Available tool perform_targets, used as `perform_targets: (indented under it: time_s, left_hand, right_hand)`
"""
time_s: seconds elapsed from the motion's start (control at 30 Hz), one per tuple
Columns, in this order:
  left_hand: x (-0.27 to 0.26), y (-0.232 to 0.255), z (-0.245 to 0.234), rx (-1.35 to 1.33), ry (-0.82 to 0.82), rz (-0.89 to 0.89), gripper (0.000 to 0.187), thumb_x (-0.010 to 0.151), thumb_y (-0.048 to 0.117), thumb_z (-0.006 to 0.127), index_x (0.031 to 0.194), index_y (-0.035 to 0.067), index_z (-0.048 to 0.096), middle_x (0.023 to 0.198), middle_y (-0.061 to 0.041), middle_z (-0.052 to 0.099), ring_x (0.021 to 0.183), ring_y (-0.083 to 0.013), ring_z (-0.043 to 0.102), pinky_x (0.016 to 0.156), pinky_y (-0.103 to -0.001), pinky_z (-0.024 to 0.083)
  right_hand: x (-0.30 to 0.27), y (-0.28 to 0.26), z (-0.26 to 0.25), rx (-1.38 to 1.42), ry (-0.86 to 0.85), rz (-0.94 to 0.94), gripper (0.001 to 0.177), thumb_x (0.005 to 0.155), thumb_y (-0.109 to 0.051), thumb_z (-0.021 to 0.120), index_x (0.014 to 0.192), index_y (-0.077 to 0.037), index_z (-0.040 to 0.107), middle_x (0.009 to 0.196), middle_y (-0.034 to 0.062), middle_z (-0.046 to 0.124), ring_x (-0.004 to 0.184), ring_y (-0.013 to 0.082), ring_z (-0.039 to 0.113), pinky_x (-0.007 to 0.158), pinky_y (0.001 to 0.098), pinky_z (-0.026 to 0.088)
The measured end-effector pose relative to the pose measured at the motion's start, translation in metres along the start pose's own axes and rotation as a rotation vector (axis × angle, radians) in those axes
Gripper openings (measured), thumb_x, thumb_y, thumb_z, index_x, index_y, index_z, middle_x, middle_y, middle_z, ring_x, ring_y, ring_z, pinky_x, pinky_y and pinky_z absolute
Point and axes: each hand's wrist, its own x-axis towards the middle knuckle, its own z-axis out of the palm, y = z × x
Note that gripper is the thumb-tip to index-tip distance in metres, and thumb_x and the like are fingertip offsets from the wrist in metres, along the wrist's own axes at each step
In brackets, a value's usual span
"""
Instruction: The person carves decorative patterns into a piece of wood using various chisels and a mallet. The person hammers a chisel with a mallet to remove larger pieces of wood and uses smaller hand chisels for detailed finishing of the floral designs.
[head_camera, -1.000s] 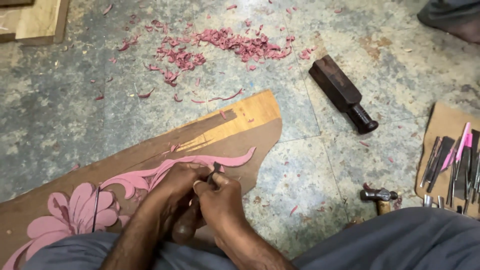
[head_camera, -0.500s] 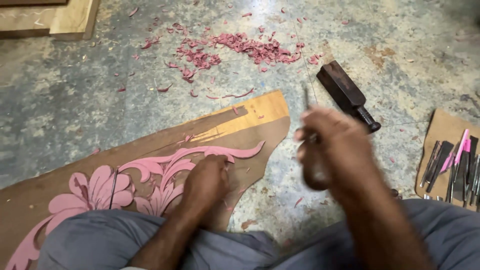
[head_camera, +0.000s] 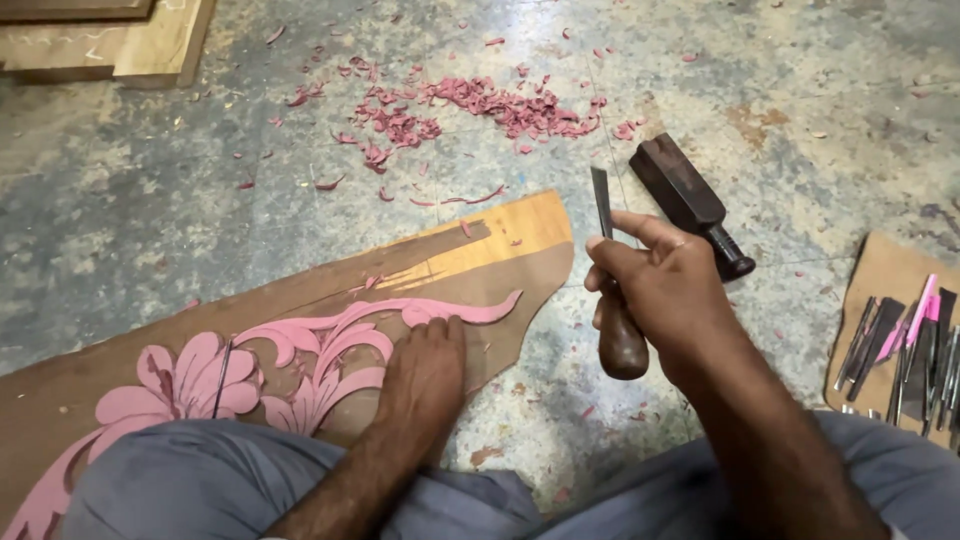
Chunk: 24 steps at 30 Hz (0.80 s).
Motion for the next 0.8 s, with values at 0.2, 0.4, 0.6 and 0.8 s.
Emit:
perform_targets:
  time_s: [0.2,0.4,0.6,0.8]
  left_hand:
    - [-0.003,0.007,-0.001,0.095,-0.010,0.040,0.031,0.084,0.008,0.058,0.112,-0.003,0.064,0.099,-0.016,0.067,0.093,-0.0306,0.066,0.078,-0.043,0.053]
    - [-0.002,0.006,-0.002,0.051,-0.002,0.033,0.026,0.084,0.008,0.058,0.108,0.001,0.065,0.099,-0.016,0.067,0.094,-0.0311,0.065,0.079,-0.043,0.053]
    - [-0.003,0.007,0.000,0.089,0.018,0.052,0.030,0.081,0.009,0.060,0.109,-0.001,0.066,0.101,-0.015,0.067,0.094,-0.0294,0.066,0.079,-0.041,0.053]
    - [0.000,0.004,-0.007,0.004,0.028,0.056,0.020,0.082,0.009,0.063,0.099,0.002,0.071,0.103,-0.016,0.068,0.096,-0.0308,0.066,0.081,-0.043,0.052]
  right_hand:
    - [0.006,-0.005,0.005,-0.041,0.008,-0.007,0.058,0.090,-0.012,0.066,0.145,0.001,0.052,0.073,0.0101,0.070,0.046,0.0166,0.060,0.042,0.0304,0.047]
    - [0.007,0.001,0.010,-0.058,-0.018,-0.019,0.054,0.091,-0.013,0.066,0.142,0.002,0.056,0.073,0.0101,0.069,0.047,0.0159,0.060,0.042,0.0298,0.048]
    - [0.008,0.004,0.013,-0.165,-0.033,0.007,0.056,0.090,-0.011,0.066,0.143,0.001,0.052,0.076,0.0110,0.071,0.052,0.0156,0.063,0.046,0.0291,0.051]
    - [0.001,0.005,0.021,-0.439,-0.235,0.191,0.057,0.092,-0.007,0.065,0.148,-0.010,0.058,0.080,0.0155,0.070,0.057,0.0223,0.054,0.050,0.0378,0.042]
